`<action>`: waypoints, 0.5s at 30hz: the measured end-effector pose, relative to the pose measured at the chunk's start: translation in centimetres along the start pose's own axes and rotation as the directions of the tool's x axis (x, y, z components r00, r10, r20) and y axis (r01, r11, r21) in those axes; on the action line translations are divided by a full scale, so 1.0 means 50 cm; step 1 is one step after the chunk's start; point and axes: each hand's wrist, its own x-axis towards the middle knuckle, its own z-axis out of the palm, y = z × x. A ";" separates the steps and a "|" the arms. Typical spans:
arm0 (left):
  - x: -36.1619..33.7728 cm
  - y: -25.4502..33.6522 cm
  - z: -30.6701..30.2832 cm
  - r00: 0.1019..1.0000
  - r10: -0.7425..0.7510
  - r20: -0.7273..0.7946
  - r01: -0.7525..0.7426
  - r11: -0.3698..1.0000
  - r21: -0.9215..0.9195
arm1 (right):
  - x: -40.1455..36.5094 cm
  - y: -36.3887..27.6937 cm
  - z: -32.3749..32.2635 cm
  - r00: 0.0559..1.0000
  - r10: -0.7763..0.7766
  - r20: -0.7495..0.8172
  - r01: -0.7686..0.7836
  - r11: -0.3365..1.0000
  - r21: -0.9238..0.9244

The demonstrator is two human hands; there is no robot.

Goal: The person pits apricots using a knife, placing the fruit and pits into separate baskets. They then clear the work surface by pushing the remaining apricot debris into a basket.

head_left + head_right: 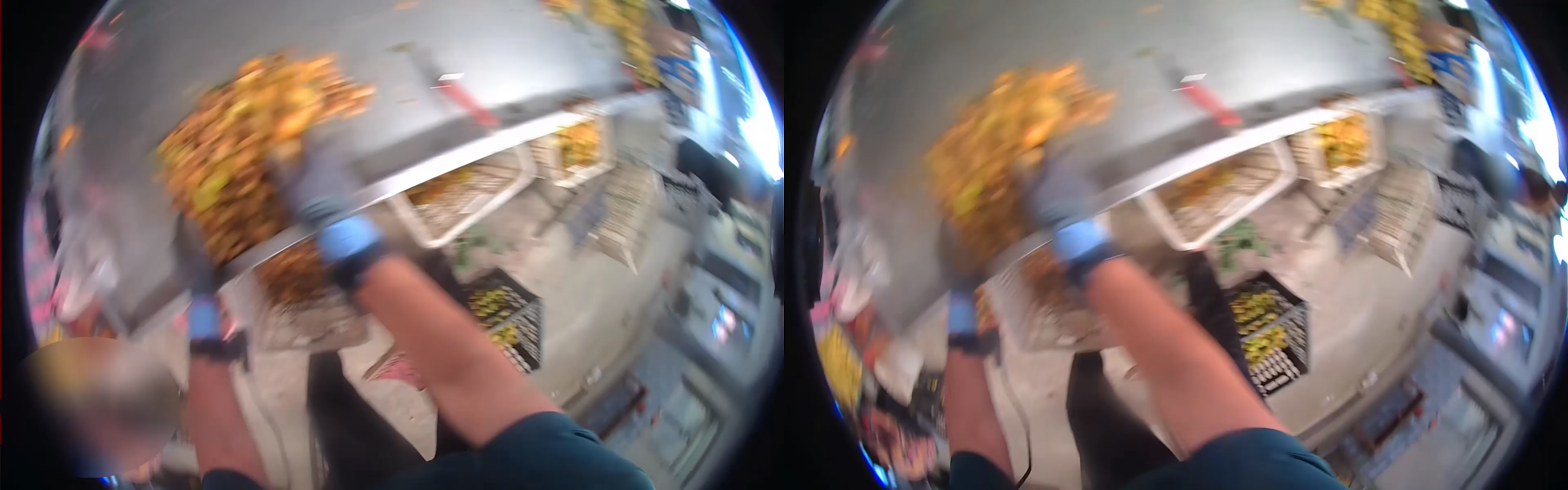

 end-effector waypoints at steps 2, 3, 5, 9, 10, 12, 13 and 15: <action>0.005 -0.021 -0.004 0.999 -0.004 0.044 0.001 0.998 0.066 | 0.006 0.002 0.037 0.993 -0.059 -0.101 0.075 0.984 0.163; 0.012 -0.013 -0.001 0.998 0.064 0.004 -0.064 0.997 0.043 | 0.009 -0.010 0.041 0.999 -0.049 -0.024 0.053 0.981 0.186; 0.036 0.044 -0.022 0.976 -0.144 0.162 0.168 0.975 -0.142 | 0.010 -0.019 0.070 0.993 -0.082 0.085 0.048 0.937 0.346; 0.080 0.188 -0.095 0.765 -0.455 0.456 0.628 0.372 -0.683 | 0.029 -0.021 0.175 0.959 -0.183 0.215 0.030 0.822 0.568; 0.064 0.158 -0.084 0.758 -0.471 0.450 0.633 0.365 -0.683 | 0.013 -0.035 0.165 0.943 -0.173 0.283 -0.065 0.740 0.670; 0.050 0.122 -0.070 0.990 0.142 -0.017 -0.111 0.688 -0.717 | 0.008 -0.040 0.163 0.926 -0.220 0.307 -0.080 0.680 0.729; 0.033 0.110 -0.061 0.991 0.136 -0.015 -0.105 0.689 -0.717 | -0.002 -0.039 0.166 0.924 -0.218 0.313 -0.084 0.683 0.725; 0.018 0.188 -0.139 0.912 -0.256 0.320 0.401 0.397 -0.826 | -0.066 -0.064 0.143 0.872 -0.340 0.354 -0.164 0.478 0.863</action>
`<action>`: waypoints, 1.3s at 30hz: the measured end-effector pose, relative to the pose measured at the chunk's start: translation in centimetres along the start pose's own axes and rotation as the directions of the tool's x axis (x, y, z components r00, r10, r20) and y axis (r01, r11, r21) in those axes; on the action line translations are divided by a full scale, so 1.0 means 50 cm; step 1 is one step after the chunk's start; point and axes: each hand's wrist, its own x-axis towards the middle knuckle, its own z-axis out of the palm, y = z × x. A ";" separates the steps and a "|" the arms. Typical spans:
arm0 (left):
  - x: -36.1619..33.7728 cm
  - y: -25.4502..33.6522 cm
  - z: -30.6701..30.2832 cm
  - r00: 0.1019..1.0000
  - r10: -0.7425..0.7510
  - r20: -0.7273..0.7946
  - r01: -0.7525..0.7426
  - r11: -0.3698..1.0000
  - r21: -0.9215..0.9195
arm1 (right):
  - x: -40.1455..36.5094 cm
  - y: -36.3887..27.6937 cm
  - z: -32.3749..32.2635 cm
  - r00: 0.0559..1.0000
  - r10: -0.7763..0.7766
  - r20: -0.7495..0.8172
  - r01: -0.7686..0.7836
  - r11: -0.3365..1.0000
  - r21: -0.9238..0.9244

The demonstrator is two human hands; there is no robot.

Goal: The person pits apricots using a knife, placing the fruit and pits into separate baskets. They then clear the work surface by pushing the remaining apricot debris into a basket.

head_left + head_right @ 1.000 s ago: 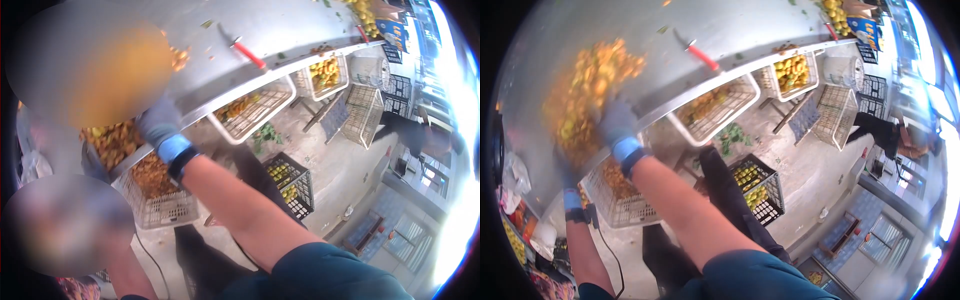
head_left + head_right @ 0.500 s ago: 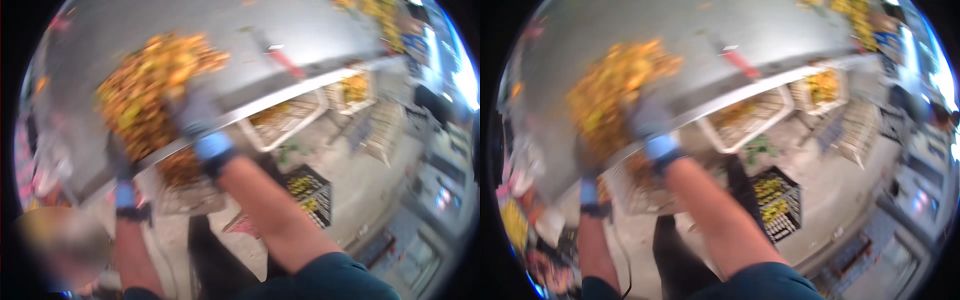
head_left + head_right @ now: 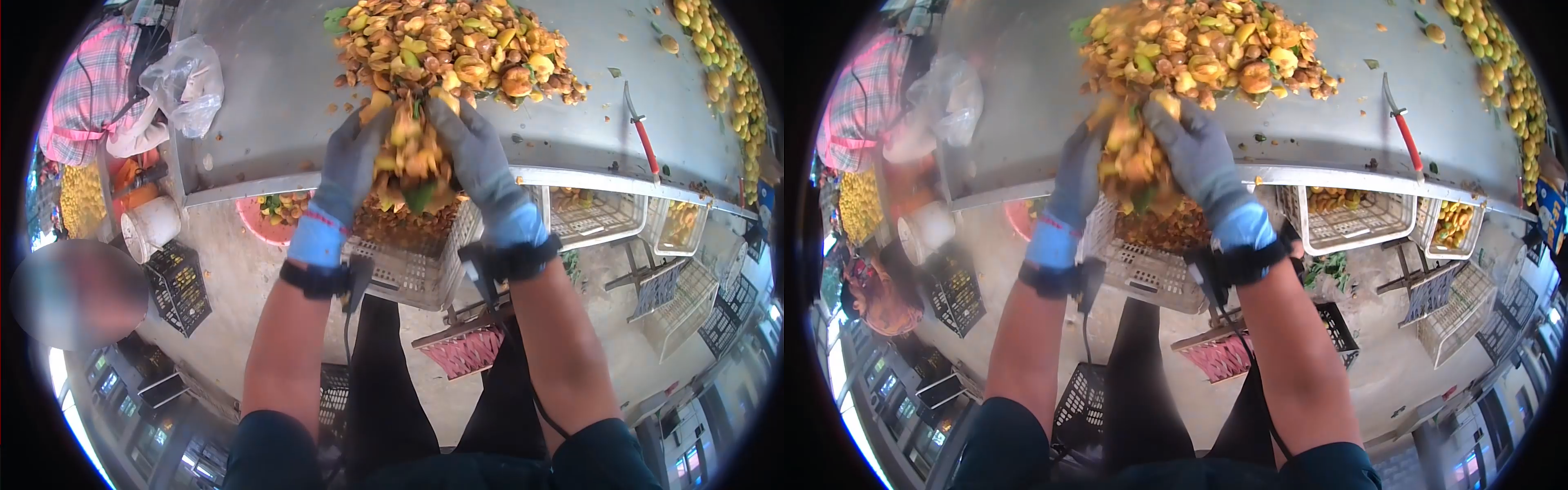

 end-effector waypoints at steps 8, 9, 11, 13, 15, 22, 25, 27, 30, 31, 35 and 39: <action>-0.141 0.056 -0.109 0.926 0.268 0.264 -0.356 0.852 0.385 | -0.166 -0.052 -0.004 0.895 -0.318 0.312 0.445 0.670 -0.594; -0.119 0.070 -0.124 0.957 0.235 0.171 -0.286 0.859 0.425 | -0.163 -0.080 -0.031 0.873 -0.341 0.350 0.484 0.505 -0.715; -0.033 0.071 -0.150 0.976 0.217 0.016 -0.201 0.869 0.452 | -0.110 -0.147 -0.096 0.917 -0.394 0.060 0.380 0.821 -0.427; 0.106 0.014 -0.197 0.919 0.393 0.012 -0.313 0.713 0.627 | 0.000 -0.203 -0.205 0.796 -0.605 0.000 0.481 0.634 -0.606; 0.255 -0.021 -0.206 0.872 0.487 -0.048 -0.281 0.577 0.767 | 0.088 -0.241 -0.295 0.798 -0.599 -0.068 0.401 0.612 -0.681; 0.343 -0.046 -0.009 0.857 0.476 0.196 -0.495 0.658 0.567 | 0.243 -0.114 -0.282 0.702 -0.677 0.220 0.518 0.275 -0.810; 0.316 -0.066 0.024 0.850 0.462 0.252 -0.519 0.818 0.248 | 0.241 -0.091 -0.210 0.812 -0.549 0.197 0.554 0.621 -0.554; 0.294 -0.070 0.026 0.932 0.298 0.207 -0.337 0.922 0.190 | 0.225 -0.069 -0.179 0.840 -0.505 0.199 0.533 0.699 -0.478; 0.233 -0.041 0.028 0.989 0.003 0.151 -0.023 0.991 0.131 | 0.171 -0.038 -0.133 0.881 -0.408 0.241 0.473 0.785 -0.399; 0.218 -0.037 0.017 0.982 -0.012 0.187 -0.030 0.975 0.220 | 0.156 -0.028 -0.119 0.923 -0.320 0.216 0.377 0.865 -0.330; 0.130 -0.014 -0.008 0.965 -0.225 0.133 0.192 0.956 0.221 | 0.112 -0.039 -0.093 0.907 -0.198 0.371 0.361 0.817 -0.449; 0.018 -0.027 -0.059 0.983 0.087 0.164 -0.133 0.946 0.296 | 0.038 -0.007 -0.033 0.963 -0.036 0.266 0.128 0.933 -0.335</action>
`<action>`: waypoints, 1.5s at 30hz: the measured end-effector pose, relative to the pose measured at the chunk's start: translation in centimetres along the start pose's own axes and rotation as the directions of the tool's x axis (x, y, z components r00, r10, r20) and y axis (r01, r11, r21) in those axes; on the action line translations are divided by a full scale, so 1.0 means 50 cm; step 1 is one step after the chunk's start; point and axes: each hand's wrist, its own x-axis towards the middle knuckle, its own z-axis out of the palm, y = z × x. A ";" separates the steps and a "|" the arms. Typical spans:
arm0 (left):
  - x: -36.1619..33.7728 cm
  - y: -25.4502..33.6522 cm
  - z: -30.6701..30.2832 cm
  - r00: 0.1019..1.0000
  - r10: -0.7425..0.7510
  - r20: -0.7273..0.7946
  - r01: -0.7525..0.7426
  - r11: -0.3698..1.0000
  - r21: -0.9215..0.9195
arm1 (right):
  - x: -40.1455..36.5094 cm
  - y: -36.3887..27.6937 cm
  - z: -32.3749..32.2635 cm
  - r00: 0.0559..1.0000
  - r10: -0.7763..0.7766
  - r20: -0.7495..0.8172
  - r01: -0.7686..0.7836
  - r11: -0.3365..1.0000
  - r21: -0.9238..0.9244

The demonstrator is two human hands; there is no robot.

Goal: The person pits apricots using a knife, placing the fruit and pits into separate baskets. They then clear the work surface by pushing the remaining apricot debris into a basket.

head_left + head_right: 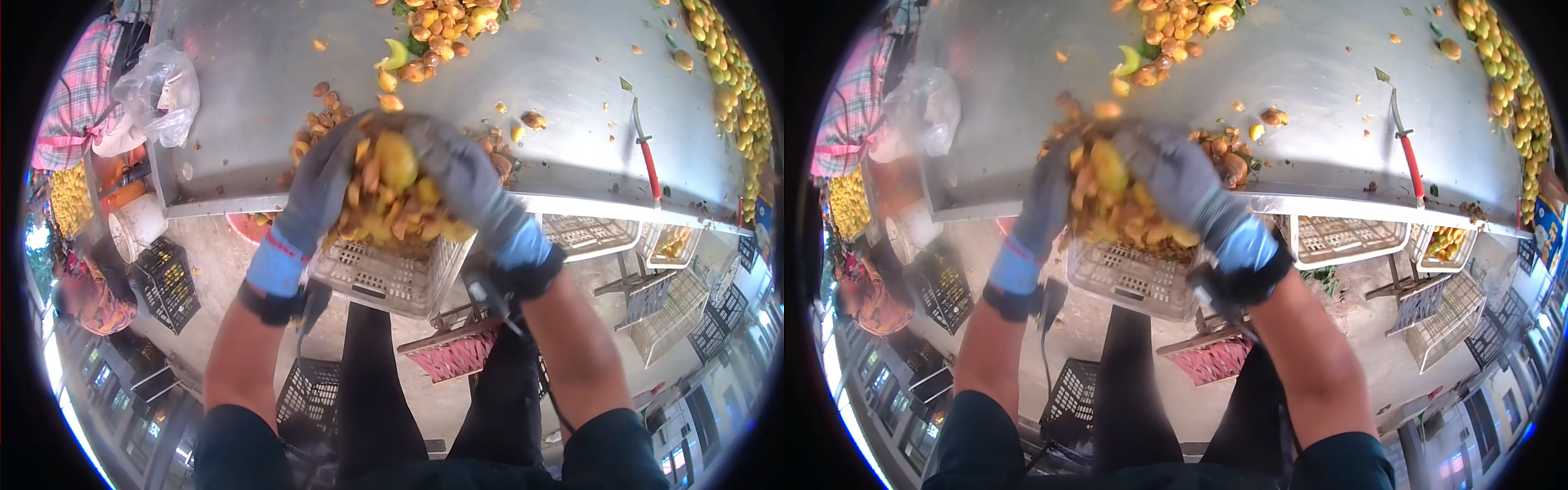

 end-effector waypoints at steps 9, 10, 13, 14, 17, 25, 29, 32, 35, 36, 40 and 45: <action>-0.101 0.091 -0.102 0.995 -0.021 -0.100 0.051 0.952 0.303 | -0.161 -0.070 -0.007 0.916 -0.260 -0.304 0.086 0.870 -0.486; -0.074 0.065 -0.135 0.982 0.028 -0.188 0.068 0.874 0.482 | -0.142 -0.016 -0.098 0.828 -0.393 -0.400 0.075 0.784 -0.616; 0.010 -0.107 -0.189 0.989 0.027 -0.146 0.101 0.598 0.795 | -0.098 -0.048 -0.244 0.766 0.039 -0.641 -0.454 0.739 -0.498; 0.027 -0.093 -0.149 0.983 -0.071 -0.170 0.179 0.583 0.793 | -0.100 -0.036 -0.230 0.887 -0.077 -0.456 -0.349 0.537 -0.768; 0.061 0.017 -0.007 0.945 -0.285 -0.163 0.324 0.734 0.596 | -0.038 -0.063 -0.075 0.822 0.255 -0.510 -0.566 0.255 -0.784; 0.316 0.043 -0.046 0.860 0.474 -0.187 -0.267 0.731 0.628 | 0.179 -0.089 -0.336 0.716 -0.694 -0.076 0.340 0.442 -0.830; 0.499 -0.010 0.021 0.872 0.476 -0.116 -0.326 0.740 0.589 | 0.356 -0.069 -0.376 0.819 -0.535 -0.206 0.169 0.569 -0.805; 0.498 -0.005 0.073 0.742 0.669 0.038 -0.529 0.549 0.647 | 0.360 -0.070 -0.282 0.794 -0.584 0.168 0.317 0.163 -0.934; 0.439 -0.016 0.013 0.891 0.404 0.208 -0.431 0.610 0.665 | 0.330 -0.033 -0.290 0.727 -0.596 0.340 0.490 0.105 -0.865; 0.413 -0.029 0.000 0.847 0.493 0.201 -0.480 0.544 0.688 | 0.301 -0.019 -0.283 0.741 -0.575 0.346 0.484 0.101 -0.869; 0.233 -0.030 0.000 0.929 0.361 0.076 -0.331 0.726 0.603 | 0.162 -0.004 -0.188 0.854 -0.422 0.303 0.461 0.347 -0.817; 0.089 0.023 0.044 0.990 -0.139 0.013 0.122 0.901 0.417 | 0.081 -0.003 -0.063 0.944 -0.298 0.144 0.326 0.765 -0.556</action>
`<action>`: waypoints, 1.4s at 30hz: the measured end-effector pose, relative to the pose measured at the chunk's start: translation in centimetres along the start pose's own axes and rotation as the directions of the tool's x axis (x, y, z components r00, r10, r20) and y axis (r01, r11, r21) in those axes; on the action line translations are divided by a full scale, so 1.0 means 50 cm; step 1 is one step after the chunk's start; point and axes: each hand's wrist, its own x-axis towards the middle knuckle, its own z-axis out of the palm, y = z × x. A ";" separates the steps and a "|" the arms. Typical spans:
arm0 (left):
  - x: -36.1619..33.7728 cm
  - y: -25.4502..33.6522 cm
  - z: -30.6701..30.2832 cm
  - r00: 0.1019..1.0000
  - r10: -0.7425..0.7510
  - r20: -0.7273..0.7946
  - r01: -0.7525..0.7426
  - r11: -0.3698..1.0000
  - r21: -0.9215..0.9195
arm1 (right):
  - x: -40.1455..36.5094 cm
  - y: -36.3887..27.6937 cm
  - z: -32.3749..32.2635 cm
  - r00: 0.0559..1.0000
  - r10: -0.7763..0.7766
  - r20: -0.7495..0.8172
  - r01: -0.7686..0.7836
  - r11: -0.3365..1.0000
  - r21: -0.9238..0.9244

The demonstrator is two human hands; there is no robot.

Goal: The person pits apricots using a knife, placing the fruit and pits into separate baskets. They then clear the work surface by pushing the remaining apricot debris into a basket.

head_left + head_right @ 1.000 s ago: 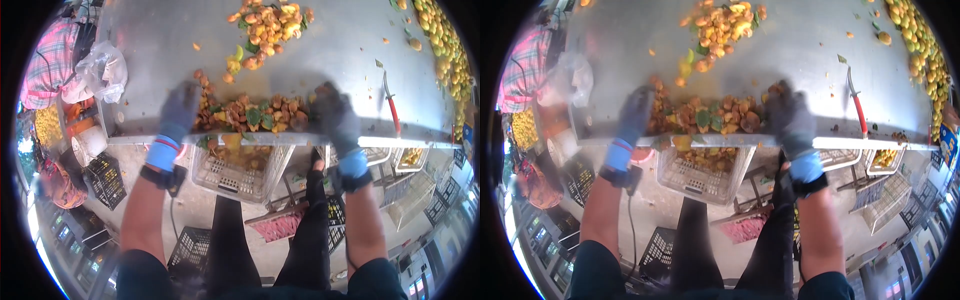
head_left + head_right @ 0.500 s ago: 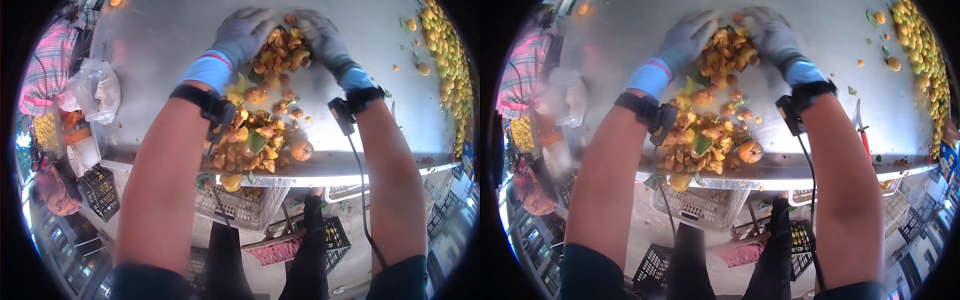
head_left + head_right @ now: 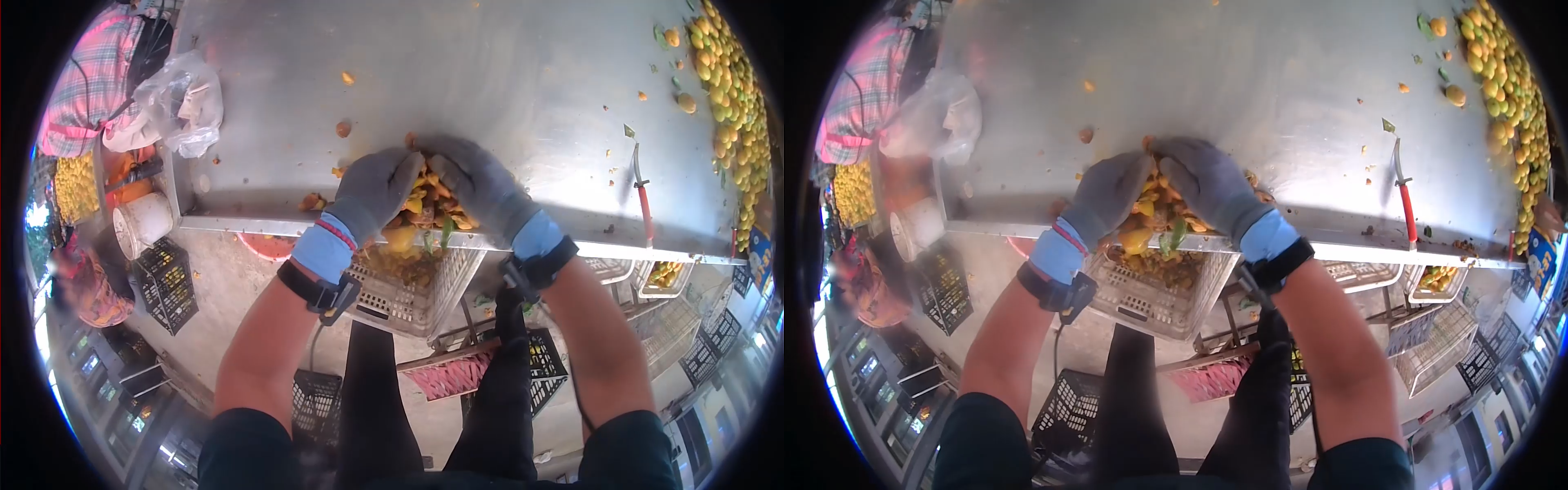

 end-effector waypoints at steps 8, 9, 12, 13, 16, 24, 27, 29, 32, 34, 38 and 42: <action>-0.086 -0.002 -0.025 0.991 0.028 0.134 -0.064 0.960 0.273 | -0.052 -0.092 0.046 0.974 0.228 -0.004 -0.226 0.969 0.098; -0.119 0.000 -0.009 0.978 0.201 -0.047 -0.191 0.967 0.166 | -0.059 -0.116 0.052 0.981 0.195 -0.022 -0.193 0.977 0.089; -0.229 0.021 -0.018 0.978 0.145 -0.149 -0.145 0.989 0.014 | -0.115 -0.182 0.087 0.994 0.081 -0.067 -0.079 0.996 0.031; -0.254 0.037 -0.039 0.974 0.156 -0.163 -0.166 0.985 -0.047 | -0.131 -0.206 0.083 0.993 0.121 0.014 -0.122 0.991 0.062; -0.290 0.005 -0.091 0.968 -0.066 -0.241 0.030 0.988 -0.150 | -0.167 -0.199 0.015 0.971 0.183 -0.151 -0.199 0.975 -0.101; -0.061 -0.138 -0.094 0.934 -0.185 -0.305 0.264 0.934 0.242 | -0.189 0.099 -0.119 0.870 0.444 -0.217 -0.487 0.841 -0.233; -0.064 -0.041 -0.003 0.959 -0.117 -0.257 0.129 0.991 0.033 | -0.100 -0.039 -0.025 0.899 0.426 -0.098 -0.425 0.800 -0.424; -0.046 -0.015 0.028 0.968 -0.165 -0.191 0.163 0.986 -0.026 | -0.055 -0.073 0.012 0.864 0.500 -0.055 -0.499 0.841 -0.210; -0.032 -0.035 0.058 0.978 -0.192 -0.082 0.185 0.978 -0.092 | -0.042 -0.047 0.052 0.857 0.515 0.011 -0.515 0.857 0.012; -0.036 -0.071 0.073 0.985 0.044 -0.167 -0.039 0.999 0.030 | -0.044 -0.029 0.066 0.894 0.448 -0.026 -0.424 0.863 0.275; -0.127 0.026 0.010 0.976 -0.037 -0.215 -0.017 0.969 -0.245 | -0.070 -0.102 0.057 0.829 0.546 0.124 -0.523 0.678 0.516; -0.242 0.004 -0.032 0.995 -0.021 -0.100 -0.010 0.956 -0.293 | -0.141 -0.175 0.054 0.978 0.192 0.085 -0.195 0.981 0.020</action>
